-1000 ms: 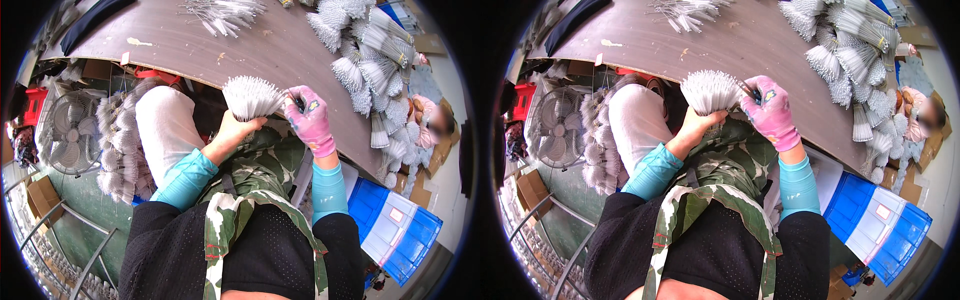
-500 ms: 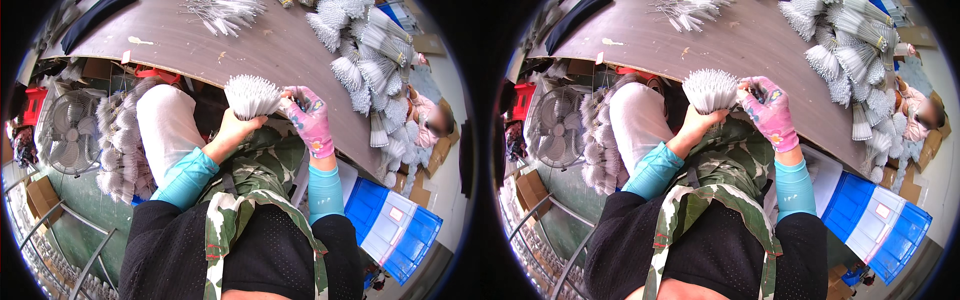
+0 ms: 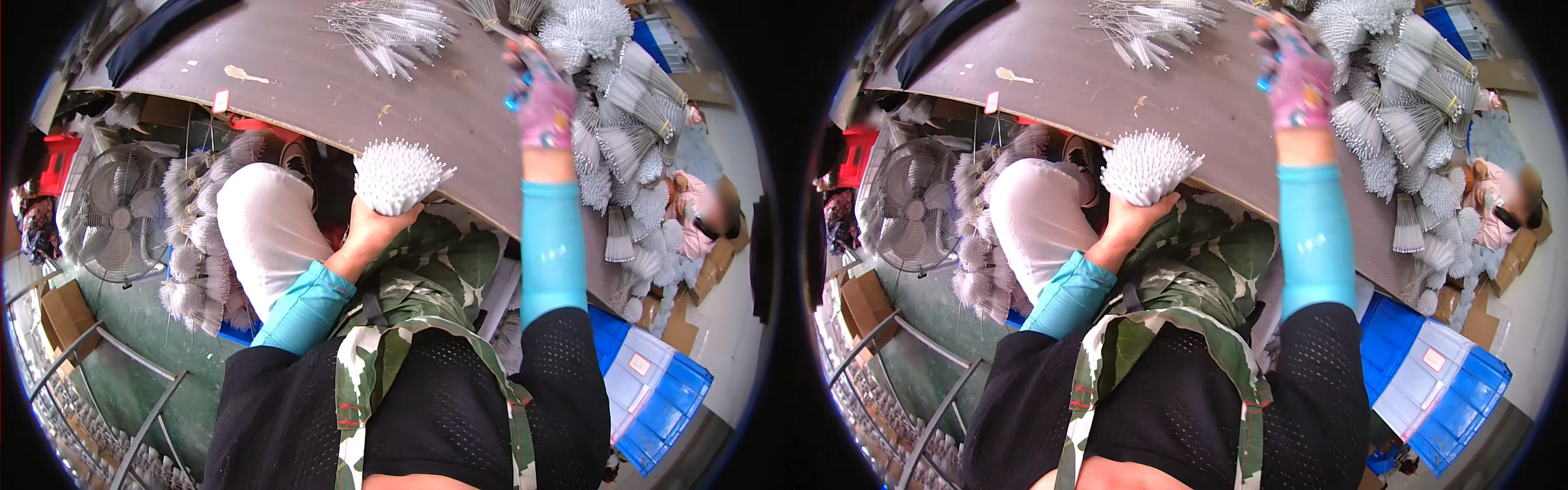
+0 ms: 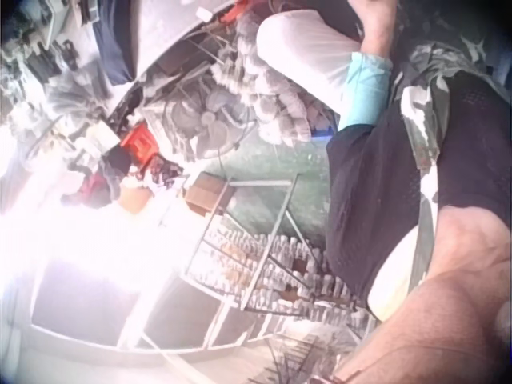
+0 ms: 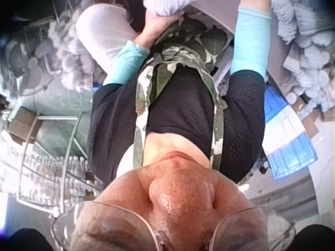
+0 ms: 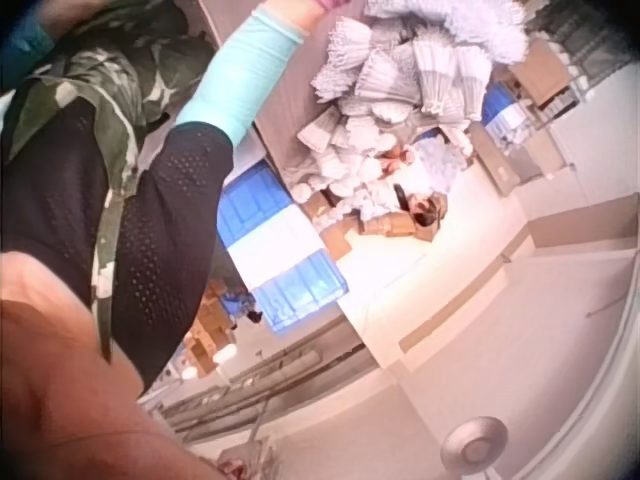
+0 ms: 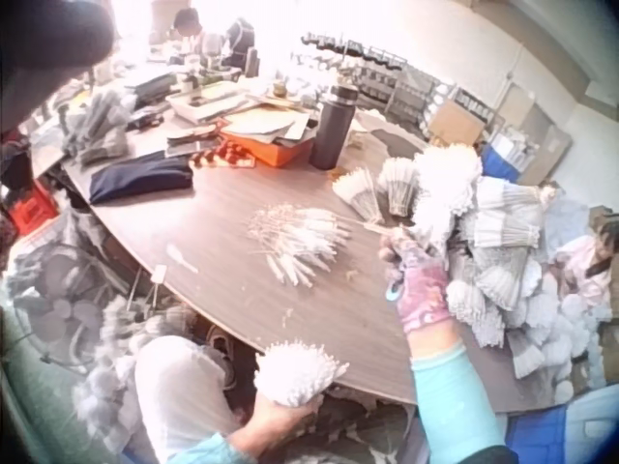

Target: Assembling and inspecting shuttlecock components in a factory setting.

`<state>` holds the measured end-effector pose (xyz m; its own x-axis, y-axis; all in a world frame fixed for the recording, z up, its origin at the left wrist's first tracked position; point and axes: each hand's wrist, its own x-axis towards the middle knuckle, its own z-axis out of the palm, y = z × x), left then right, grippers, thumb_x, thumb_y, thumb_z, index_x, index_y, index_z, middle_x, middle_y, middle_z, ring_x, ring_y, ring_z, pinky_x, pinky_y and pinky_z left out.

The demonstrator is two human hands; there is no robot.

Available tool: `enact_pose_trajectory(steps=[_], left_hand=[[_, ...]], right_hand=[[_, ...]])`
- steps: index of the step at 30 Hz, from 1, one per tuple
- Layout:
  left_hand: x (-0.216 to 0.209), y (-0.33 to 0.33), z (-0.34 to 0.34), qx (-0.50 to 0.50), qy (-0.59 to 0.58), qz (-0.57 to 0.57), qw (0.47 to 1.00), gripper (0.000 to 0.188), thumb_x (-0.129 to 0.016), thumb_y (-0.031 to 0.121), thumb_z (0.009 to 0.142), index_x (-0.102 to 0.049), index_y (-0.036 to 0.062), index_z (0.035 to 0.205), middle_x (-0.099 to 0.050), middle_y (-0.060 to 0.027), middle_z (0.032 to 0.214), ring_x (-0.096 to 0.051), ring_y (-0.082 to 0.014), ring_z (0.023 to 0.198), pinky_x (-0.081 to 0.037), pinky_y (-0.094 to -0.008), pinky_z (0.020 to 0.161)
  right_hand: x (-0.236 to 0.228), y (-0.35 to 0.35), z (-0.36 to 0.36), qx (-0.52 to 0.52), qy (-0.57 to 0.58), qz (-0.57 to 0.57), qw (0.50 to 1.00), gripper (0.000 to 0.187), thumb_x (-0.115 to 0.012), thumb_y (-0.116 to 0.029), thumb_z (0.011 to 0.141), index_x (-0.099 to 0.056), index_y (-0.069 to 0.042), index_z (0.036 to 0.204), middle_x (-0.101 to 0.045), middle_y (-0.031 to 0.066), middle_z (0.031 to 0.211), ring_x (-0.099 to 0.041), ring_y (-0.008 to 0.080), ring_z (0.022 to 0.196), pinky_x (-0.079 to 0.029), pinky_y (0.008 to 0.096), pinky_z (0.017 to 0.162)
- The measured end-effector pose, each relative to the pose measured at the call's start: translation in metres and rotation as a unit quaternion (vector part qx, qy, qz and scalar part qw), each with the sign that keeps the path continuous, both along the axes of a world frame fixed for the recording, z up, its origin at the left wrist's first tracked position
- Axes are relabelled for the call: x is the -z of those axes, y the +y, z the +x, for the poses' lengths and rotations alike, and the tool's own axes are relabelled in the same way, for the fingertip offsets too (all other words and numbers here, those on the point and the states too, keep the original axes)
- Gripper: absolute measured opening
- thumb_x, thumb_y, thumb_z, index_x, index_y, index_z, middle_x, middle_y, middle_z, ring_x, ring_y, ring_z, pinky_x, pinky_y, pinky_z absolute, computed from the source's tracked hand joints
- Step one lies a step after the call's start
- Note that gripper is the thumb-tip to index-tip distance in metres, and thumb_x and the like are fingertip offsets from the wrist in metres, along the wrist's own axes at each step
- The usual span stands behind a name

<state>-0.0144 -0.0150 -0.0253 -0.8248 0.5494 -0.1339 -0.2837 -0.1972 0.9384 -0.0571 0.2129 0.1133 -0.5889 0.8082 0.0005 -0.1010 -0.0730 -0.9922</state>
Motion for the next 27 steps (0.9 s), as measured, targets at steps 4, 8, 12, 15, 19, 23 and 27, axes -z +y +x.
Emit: enact_pose_trajectory(steps=[4, 8, 12, 15, 19, 23, 27], left_hand=[[0.0, 0.002, -0.001, 0.035, 0.093, -0.072, 0.992, 0.041, -0.075, 0.005, 0.066, -0.063, 0.002, 0.105, -0.067, -0.0068, 0.102, -0.063, -0.016, 0.094, -0.048, -0.0292, 0.083], [0.006, -0.002, -0.002, 0.03, 0.138, -0.09, 0.986, 0.04, -0.074, 0.004, 0.066, -0.064, 0.0024, 0.104, -0.068, -0.007, 0.101, -0.063, -0.0157, 0.093, -0.048, -0.0289, 0.083], [0.01, -0.001, 0.002, 0.021, 0.156, -0.091, 0.983, 0.039, -0.074, 0.003, 0.066, -0.064, 0.0022, 0.104, -0.068, -0.0071, 0.101, -0.063, -0.0158, 0.092, -0.048, -0.0288, 0.083], [0.006, 0.002, 0.004, 0.016, 0.134, -0.068, 0.988, 0.04, -0.074, 0.002, 0.066, -0.064, 0.0019, 0.104, -0.068, -0.0069, 0.1, -0.063, -0.0158, 0.092, -0.048, -0.0287, 0.082], [0.003, 0.006, 0.01, 0.013, 0.077, -0.047, 0.996, 0.041, -0.073, 0.002, 0.066, -0.063, 0.0018, 0.106, -0.067, -0.0064, 0.101, -0.063, -0.015, 0.093, -0.048, -0.0283, 0.083], [-0.001, 0.008, 0.013, 0.04, 0.06, -0.021, 0.997, 0.042, -0.073, 0.002, 0.067, -0.062, 0.0013, 0.107, -0.067, -0.006, 0.102, -0.062, -0.0136, 0.095, -0.048, -0.028, 0.084], [-0.001, 0.015, 0.023, 0.085, 0.077, 0.007, 0.993, 0.048, -0.075, 0.003, 0.066, -0.059, 0.0008, 0.111, -0.065, -0.0061, 0.106, -0.061, -0.0138, 0.099, -0.047, -0.0287, 0.087]], right_hand=[[0.038, 0.022, -0.059, -0.053, 0.024, -0.06, 0.997, 0.017, -0.057, -0.008, 0.09, -0.06, -0.003, 0.106, -0.067, 0.0124, 0.085, -0.056, 0.0105, 0.058, -0.036, 0.0197, 0.042], [0.05, 0.005, -0.056, -0.104, 0.015, -0.061, 0.993, 0.019, -0.054, -0.01, 0.092, -0.058, -0.005, 0.11, -0.066, 0.0126, 0.083, -0.054, 0.0099, 0.055, -0.033, 0.0189, 0.039], [0.031, -0.026, -0.01, -0.172, -0.021, -0.023, 0.985, 0.022, -0.056, -0.019, 0.093, -0.061, 0.0, 0.103, -0.066, 0.0091, 0.081, -0.054, 0.0073, 0.056, -0.04, 0.0183, 0.049], [0.036, -0.043, 0.023, -0.166, -0.063, 0.028, 0.984, 0.026, -0.053, -0.025, 0.095, -0.062, -0.002, 0.104, -0.065, 0.0043, 0.08, -0.051, 0.005, 0.06, -0.039, 0.0175, 0.053], [0.051, -0.06, 0.045, -0.153, -0.129, 0.053, 0.978, 0.028, -0.051, -0.03, 0.096, -0.063, -0.005, 0.101, -0.062, -0.0002, 0.077, -0.048, 0.0036, 0.062, -0.039, 0.018, 0.055], [0.06, -0.065, 0.059, -0.179, -0.156, 0.078, 0.968, 0.03, -0.05, -0.032, 0.096, -0.063, -0.005, 0.099, -0.061, -0.0002, 0.077, -0.048, 0.0049, 0.064, -0.041, 0.0203, 0.058], [0.067, -0.061, 0.081, -0.206, -0.155, 0.0, 0.966, 0.032, -0.05, -0.031, 0.096, -0.063, -0.002, 0.099, -0.061, 0.0026, 0.08, -0.053, 0.0078, 0.071, -0.044, 0.0222, 0.066]])
